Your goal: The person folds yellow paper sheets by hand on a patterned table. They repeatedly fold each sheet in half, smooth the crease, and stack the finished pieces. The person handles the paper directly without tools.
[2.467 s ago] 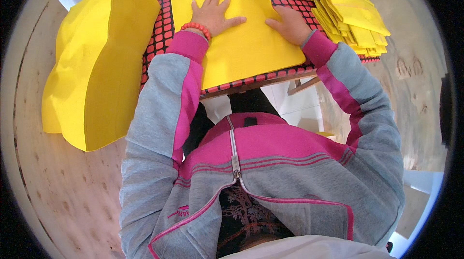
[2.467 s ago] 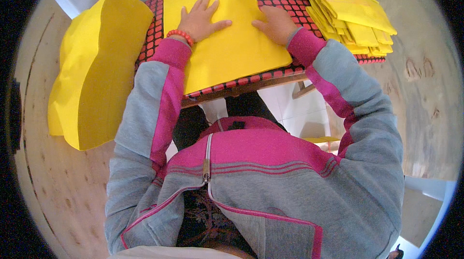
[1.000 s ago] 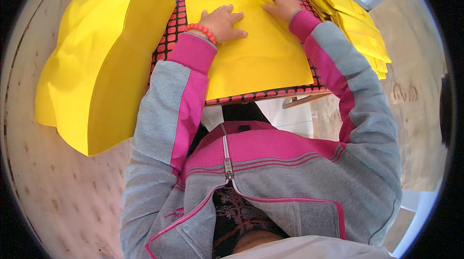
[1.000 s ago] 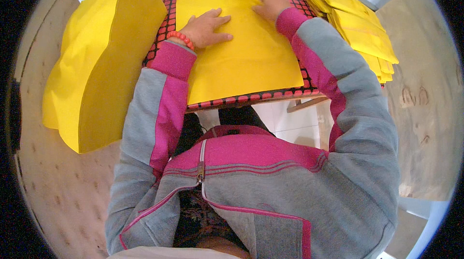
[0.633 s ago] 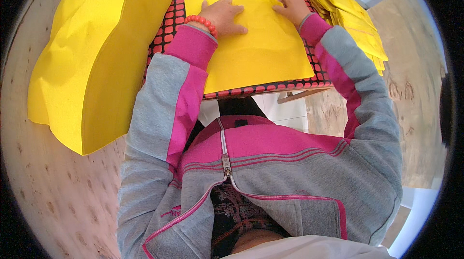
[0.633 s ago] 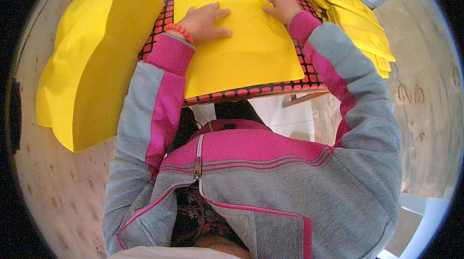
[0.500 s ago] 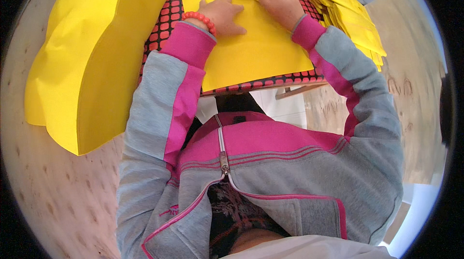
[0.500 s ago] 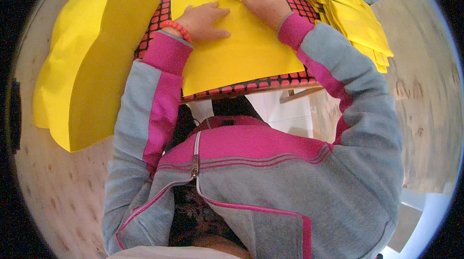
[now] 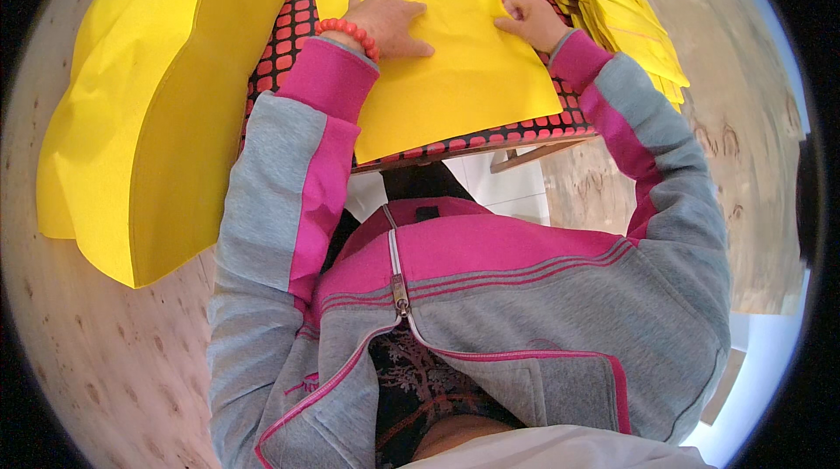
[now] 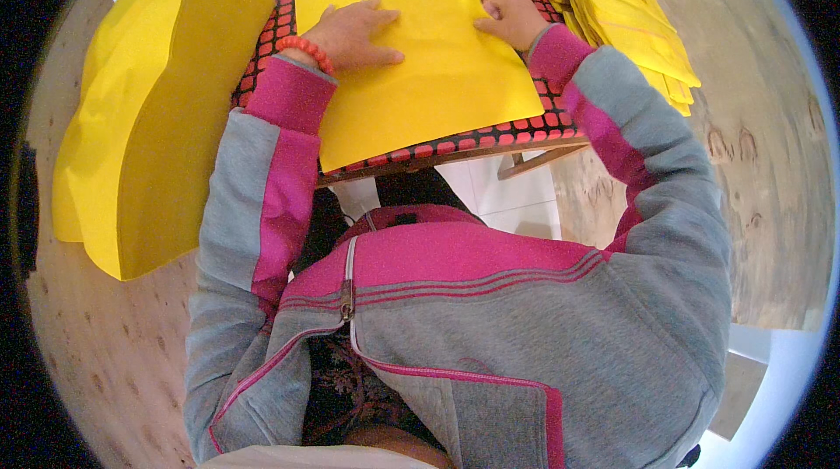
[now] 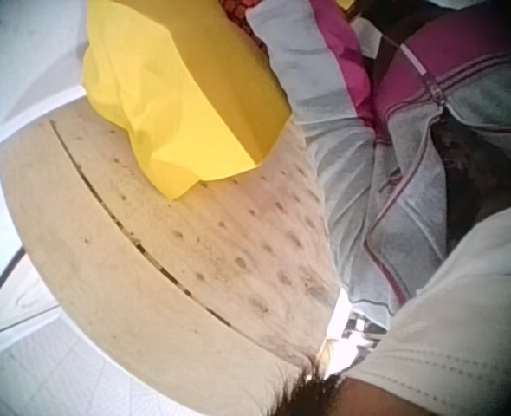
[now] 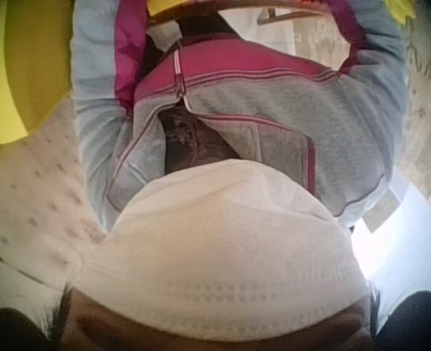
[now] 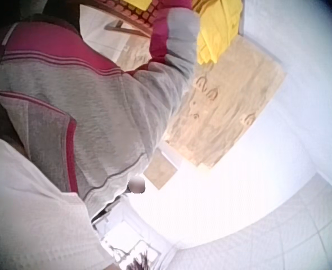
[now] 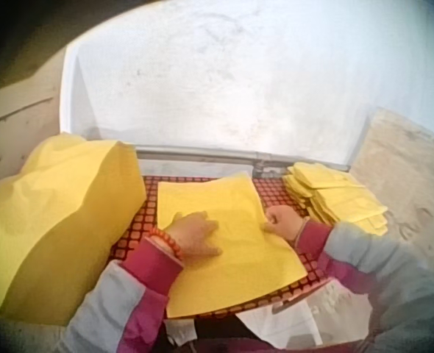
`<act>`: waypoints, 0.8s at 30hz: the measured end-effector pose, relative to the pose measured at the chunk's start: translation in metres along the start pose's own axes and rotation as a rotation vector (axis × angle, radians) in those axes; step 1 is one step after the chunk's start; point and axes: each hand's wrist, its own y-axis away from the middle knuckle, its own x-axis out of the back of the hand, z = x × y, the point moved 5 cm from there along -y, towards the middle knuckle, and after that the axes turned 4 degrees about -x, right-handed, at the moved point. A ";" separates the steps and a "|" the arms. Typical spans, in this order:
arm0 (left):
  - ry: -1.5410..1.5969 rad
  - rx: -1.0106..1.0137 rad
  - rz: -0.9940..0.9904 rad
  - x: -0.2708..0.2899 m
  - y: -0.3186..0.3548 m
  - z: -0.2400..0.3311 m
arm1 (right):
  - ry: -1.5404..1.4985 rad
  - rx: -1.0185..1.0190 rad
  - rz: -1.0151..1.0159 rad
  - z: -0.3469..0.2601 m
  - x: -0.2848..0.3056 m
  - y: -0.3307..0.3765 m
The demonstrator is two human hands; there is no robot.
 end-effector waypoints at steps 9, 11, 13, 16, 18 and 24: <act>0.056 -0.048 -0.028 -0.021 -0.011 -0.001 | 0.096 -0.209 -0.081 -0.013 0.016 0.006; 0.064 -0.060 -0.019 -0.023 -0.012 -0.002 | -0.936 -0.744 -0.474 0.014 0.001 0.034; 0.048 -0.065 0.006 -0.022 -0.013 -0.003 | -1.023 -0.688 -0.516 0.022 0.001 0.049; 0.035 -0.078 0.001 -0.020 -0.012 -0.001 | -1.073 -0.631 -0.553 0.029 -0.007 0.062; 0.058 -0.071 -0.006 -0.019 -0.011 -0.001 | -1.094 -0.556 -0.600 0.023 -0.010 0.064; 0.030 -0.072 -0.018 -0.016 -0.008 0.000 | 0.147 0.077 0.021 -0.032 0.022 0.064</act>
